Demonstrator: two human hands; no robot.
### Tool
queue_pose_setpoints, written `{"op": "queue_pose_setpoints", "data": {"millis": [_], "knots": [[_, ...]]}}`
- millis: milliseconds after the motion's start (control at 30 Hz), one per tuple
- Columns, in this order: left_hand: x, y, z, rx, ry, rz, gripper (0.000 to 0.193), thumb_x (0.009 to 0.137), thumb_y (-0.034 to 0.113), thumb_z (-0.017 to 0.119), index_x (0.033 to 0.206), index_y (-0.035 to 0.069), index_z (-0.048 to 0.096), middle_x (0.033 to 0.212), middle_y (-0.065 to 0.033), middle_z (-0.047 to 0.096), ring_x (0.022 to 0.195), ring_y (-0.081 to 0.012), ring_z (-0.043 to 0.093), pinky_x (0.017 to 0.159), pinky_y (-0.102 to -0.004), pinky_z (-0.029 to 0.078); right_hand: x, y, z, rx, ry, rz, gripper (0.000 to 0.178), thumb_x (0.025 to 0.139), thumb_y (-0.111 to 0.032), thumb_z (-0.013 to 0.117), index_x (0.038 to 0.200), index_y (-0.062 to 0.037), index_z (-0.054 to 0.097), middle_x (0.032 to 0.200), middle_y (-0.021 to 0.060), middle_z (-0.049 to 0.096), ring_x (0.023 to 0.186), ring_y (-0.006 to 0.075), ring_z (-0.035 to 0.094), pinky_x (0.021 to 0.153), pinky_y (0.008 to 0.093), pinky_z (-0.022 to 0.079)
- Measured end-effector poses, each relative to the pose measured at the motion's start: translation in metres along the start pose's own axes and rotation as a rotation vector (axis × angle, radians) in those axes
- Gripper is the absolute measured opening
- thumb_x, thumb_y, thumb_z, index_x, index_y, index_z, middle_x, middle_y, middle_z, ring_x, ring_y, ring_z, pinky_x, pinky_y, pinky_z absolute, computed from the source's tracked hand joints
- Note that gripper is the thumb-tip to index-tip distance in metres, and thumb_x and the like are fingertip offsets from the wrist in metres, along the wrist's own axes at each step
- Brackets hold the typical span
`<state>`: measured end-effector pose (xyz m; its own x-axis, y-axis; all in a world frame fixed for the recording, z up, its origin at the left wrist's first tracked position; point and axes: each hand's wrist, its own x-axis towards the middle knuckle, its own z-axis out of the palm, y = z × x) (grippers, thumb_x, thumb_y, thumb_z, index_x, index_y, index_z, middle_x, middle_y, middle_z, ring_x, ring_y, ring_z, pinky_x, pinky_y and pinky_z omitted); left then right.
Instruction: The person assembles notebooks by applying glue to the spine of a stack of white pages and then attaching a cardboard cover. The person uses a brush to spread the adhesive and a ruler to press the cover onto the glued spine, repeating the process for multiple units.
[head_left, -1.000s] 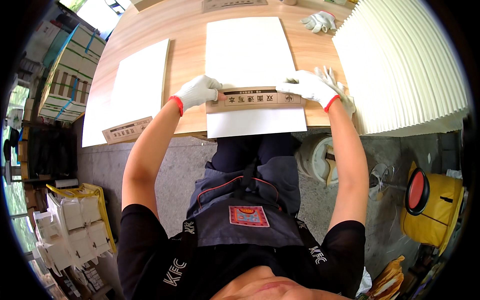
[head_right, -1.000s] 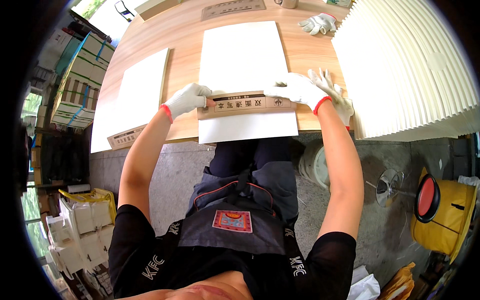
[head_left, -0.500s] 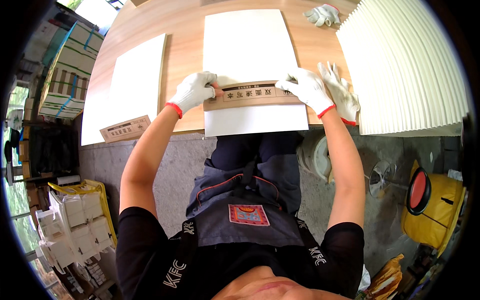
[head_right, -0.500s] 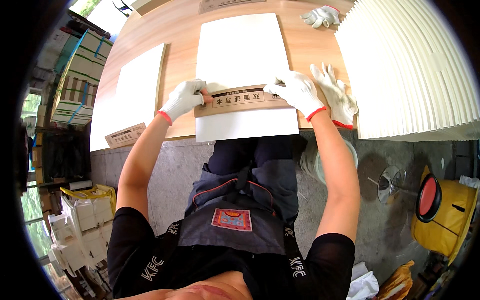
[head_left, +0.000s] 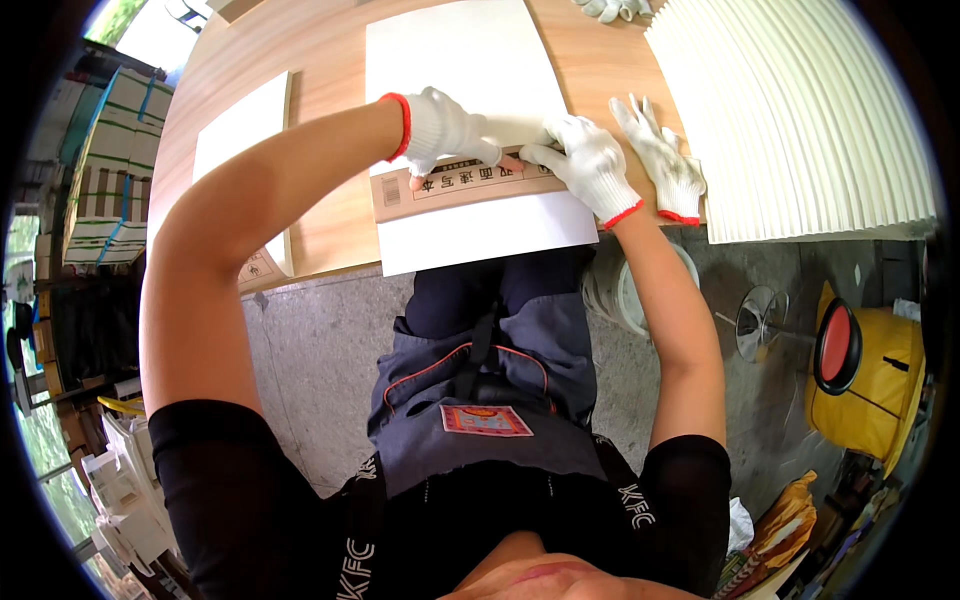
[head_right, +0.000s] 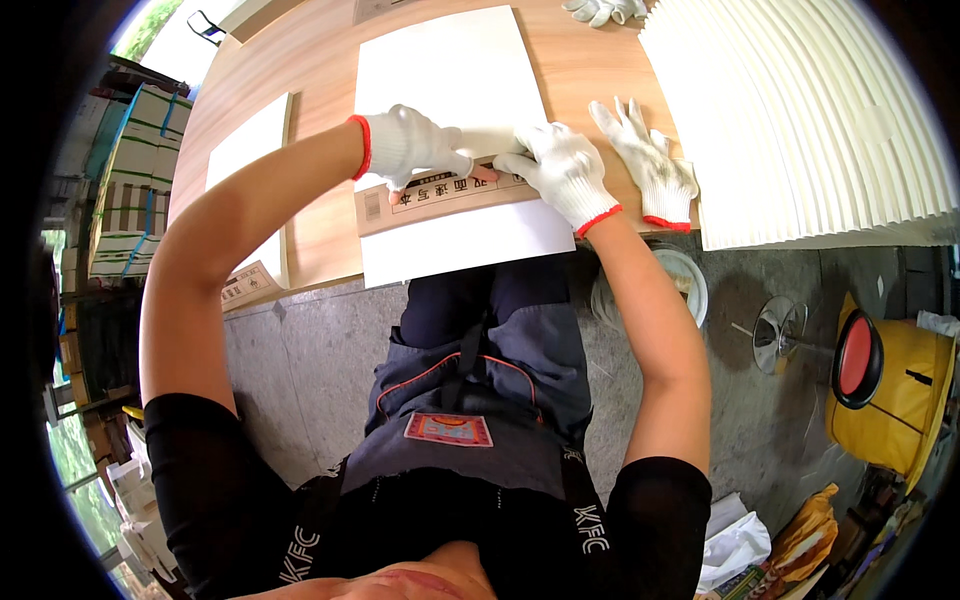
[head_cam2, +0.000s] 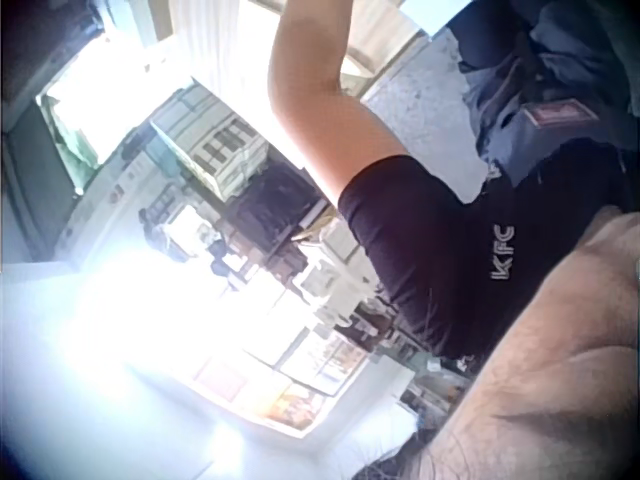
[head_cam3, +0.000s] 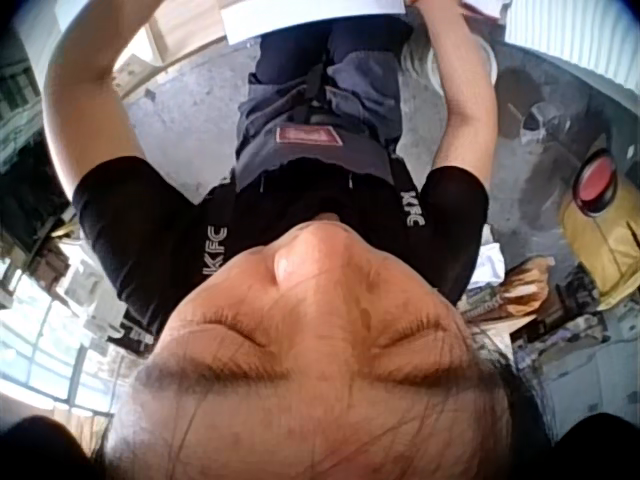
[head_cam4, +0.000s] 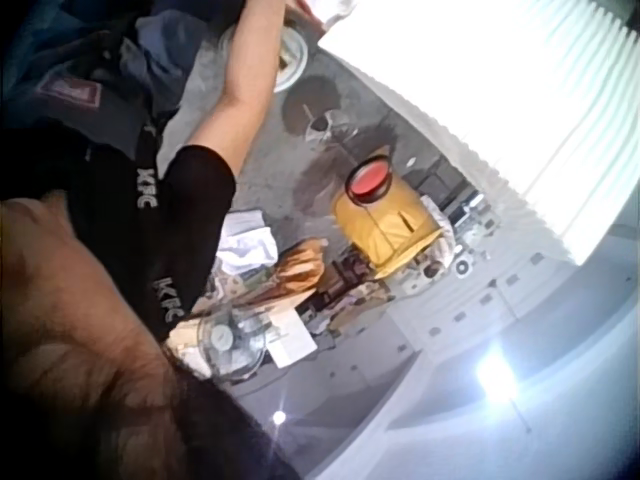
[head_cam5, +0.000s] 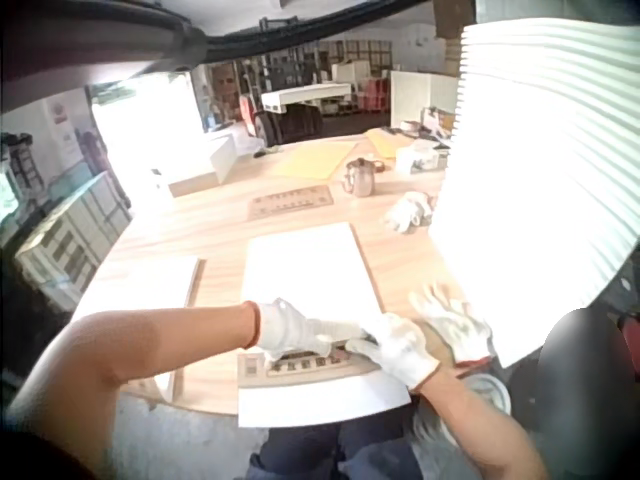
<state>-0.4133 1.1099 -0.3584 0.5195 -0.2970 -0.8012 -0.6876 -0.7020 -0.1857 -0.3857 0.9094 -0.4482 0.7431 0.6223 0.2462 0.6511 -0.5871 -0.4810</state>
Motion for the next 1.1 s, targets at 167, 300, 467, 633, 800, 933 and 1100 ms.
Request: {"op": "queue_pose_setpoints", "data": {"millis": [167,300,467,633,800,933,1100], "knots": [[0.000,-0.001,0.007,-0.221,0.002,-0.068,0.112,0.062,0.012,0.088,0.149,0.047,0.026,0.136,-0.0022,0.052,0.105,-0.0270,0.065,0.084,-0.0405,0.057,-0.030,0.026,-0.047,-0.524,0.397,-0.039,0.039,0.089,-0.032,0.064,0.125,-0.0191,0.058,0.116,0.0034,0.060,0.106,0.0249,0.058,0.087,0.0411,0.047],[-0.009,-0.006,0.001,-0.065,0.065,0.051,0.112,0.061,0.014,0.088,0.147,0.050,0.026,0.137,-0.0017,0.048,0.103,-0.0262,0.065,0.082,-0.0389,0.059,-0.044,0.056,-0.046,-0.556,0.178,-0.079,0.025,0.086,-0.022,0.062,0.111,-0.0212,0.065,0.105,0.0000,0.064,0.096,0.0216,0.061,0.080,0.0375,0.047],[-0.003,-0.010,0.008,-0.084,0.076,0.073,0.099,0.059,0.017,0.089,0.143,0.038,0.039,0.137,-0.0011,0.049,0.105,-0.0287,0.064,0.085,-0.0401,0.058,-0.022,-0.021,-0.024,-0.362,-0.041,-0.533,0.020,0.091,-0.029,0.060,0.100,-0.0122,0.066,0.079,0.0031,0.063,0.068,0.0171,0.065,0.061,0.0313,0.052],[0.015,-0.010,0.017,-0.129,0.024,-0.050,0.097,0.068,0.009,0.082,0.145,0.045,0.034,0.135,0.0017,0.051,0.101,-0.0252,0.066,0.076,-0.0412,0.059,0.011,-0.115,0.052,-0.493,0.007,-0.732,0.053,0.096,-0.052,0.050,0.096,-0.0007,0.061,0.058,0.0058,0.056,0.042,0.0157,0.057,0.040,0.0284,0.048],[0.016,-0.010,0.015,-0.182,0.033,-0.059,0.101,0.074,0.004,0.076,0.144,0.059,0.027,0.139,0.0033,0.048,0.097,-0.0226,0.066,0.074,-0.0394,0.058,0.011,-0.152,0.094,-0.332,0.131,-0.719,0.045,0.096,-0.040,0.053,0.126,-0.0067,0.057,0.074,0.0070,0.063,0.067,0.0163,0.063,0.058,0.0309,0.053],[0.008,-0.010,0.018,-0.132,0.119,0.020,0.101,0.075,0.003,0.076,0.144,0.059,0.028,0.143,0.0031,0.046,0.096,-0.0226,0.066,0.076,-0.0384,0.057,0.010,-0.159,0.106,-0.245,-0.068,-0.645,0.037,0.094,-0.024,0.054,0.131,-0.0242,0.056,0.101,0.0101,0.065,0.075,0.0205,0.063,0.062,0.0340,0.053],[0.001,-0.008,0.014,-0.189,0.058,-0.052,0.102,0.069,0.019,0.085,0.148,0.046,0.028,0.144,0.0035,0.047,0.110,-0.0272,0.063,0.089,-0.0436,0.054,0.009,-0.152,0.103,-0.198,0.020,-0.669,0.035,0.093,-0.023,0.053,0.127,-0.0300,0.057,0.108,0.0138,0.062,0.070,0.0230,0.065,0.058,0.0381,0.055]]}}
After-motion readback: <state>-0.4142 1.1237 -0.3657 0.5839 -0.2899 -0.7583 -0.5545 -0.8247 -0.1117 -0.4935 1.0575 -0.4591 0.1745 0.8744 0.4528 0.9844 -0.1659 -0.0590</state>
